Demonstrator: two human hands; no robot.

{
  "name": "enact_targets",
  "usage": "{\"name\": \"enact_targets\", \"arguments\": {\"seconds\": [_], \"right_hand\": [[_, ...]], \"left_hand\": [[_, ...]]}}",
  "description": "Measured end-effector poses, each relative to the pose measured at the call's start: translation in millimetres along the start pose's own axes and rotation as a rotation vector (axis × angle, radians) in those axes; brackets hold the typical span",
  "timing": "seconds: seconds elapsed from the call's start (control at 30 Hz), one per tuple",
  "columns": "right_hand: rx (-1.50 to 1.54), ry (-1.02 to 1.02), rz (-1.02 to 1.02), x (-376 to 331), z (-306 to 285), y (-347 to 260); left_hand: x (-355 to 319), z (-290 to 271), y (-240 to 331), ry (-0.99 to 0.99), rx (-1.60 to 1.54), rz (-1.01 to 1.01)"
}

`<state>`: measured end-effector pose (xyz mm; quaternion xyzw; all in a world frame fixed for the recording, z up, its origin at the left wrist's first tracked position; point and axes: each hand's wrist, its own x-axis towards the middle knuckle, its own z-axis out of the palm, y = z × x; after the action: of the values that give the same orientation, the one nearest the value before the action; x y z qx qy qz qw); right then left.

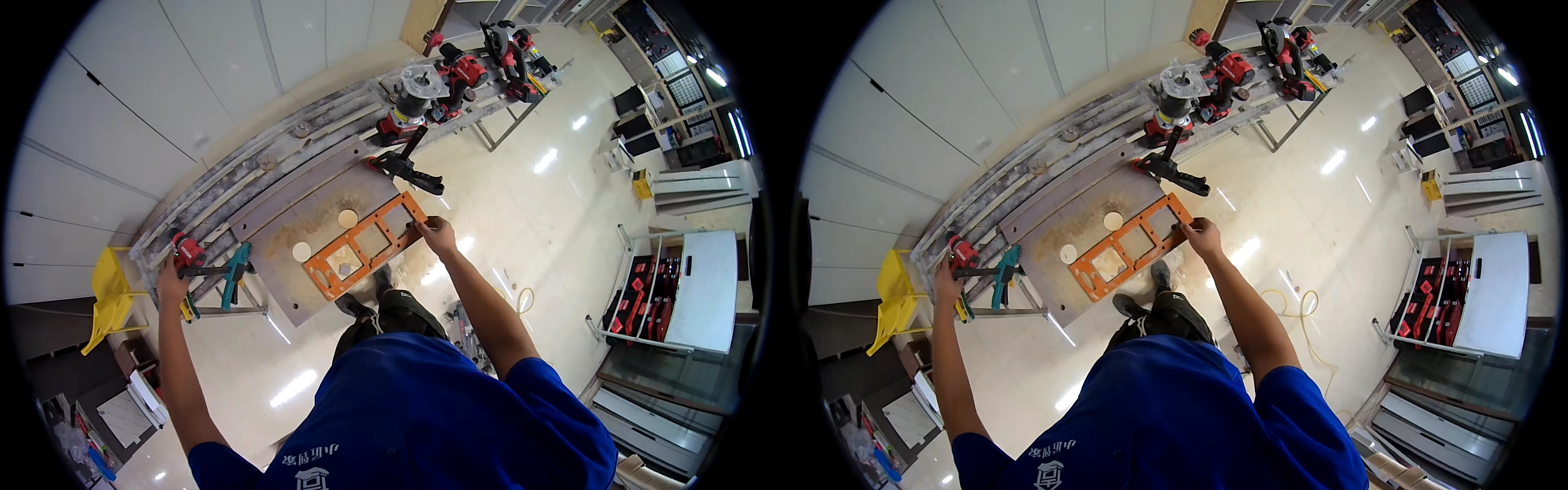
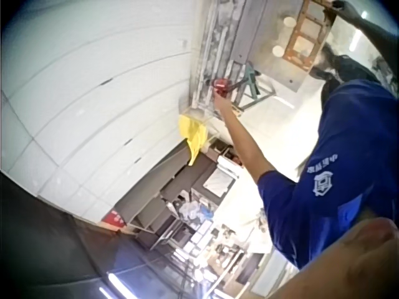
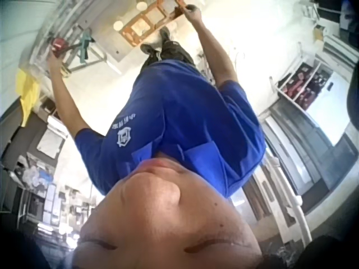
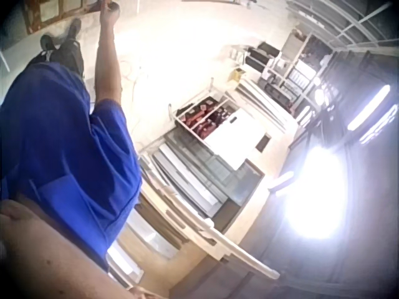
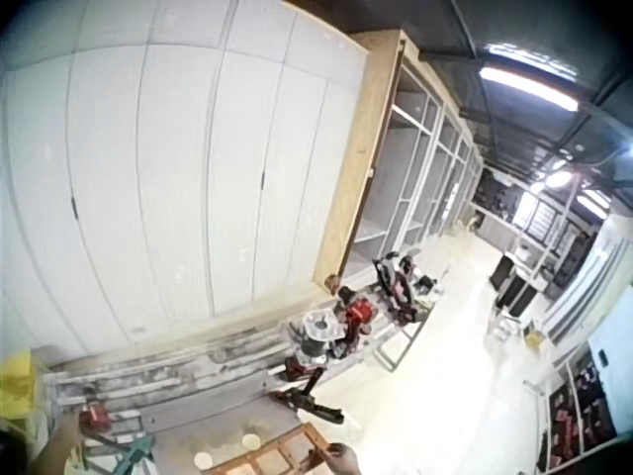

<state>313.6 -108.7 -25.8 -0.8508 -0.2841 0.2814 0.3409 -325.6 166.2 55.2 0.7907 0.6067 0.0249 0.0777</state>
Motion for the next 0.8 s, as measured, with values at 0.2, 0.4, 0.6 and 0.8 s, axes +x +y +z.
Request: {"name": "enact_targets", "arguments": {"seconds": [0.2, 0.4, 0.6, 0.8], "right_hand": [[-0.071, -0.003, -0.023, -0.3, -5.6, -26.5], [0.488, -0.23, -0.04, -29.2, -30.7, -66.2], [0.779, -0.393, 0.111, -49.1, -32.1, -80.8], [1.07, -0.532, 0.223, -68.6, -24.2, -96.5]], "left_hand": [[-79.1, -27.4, 7.4, 0.427, -0.306, -0.133], [-187.7, -14.9, 70.2, 0.637, -0.602, -0.287], [-216.0, 13.6, 181.2, 0.418, -1.064, -0.218], [-201.7, 17.6, 257.2, 0.212, -1.335, -0.292]]}}
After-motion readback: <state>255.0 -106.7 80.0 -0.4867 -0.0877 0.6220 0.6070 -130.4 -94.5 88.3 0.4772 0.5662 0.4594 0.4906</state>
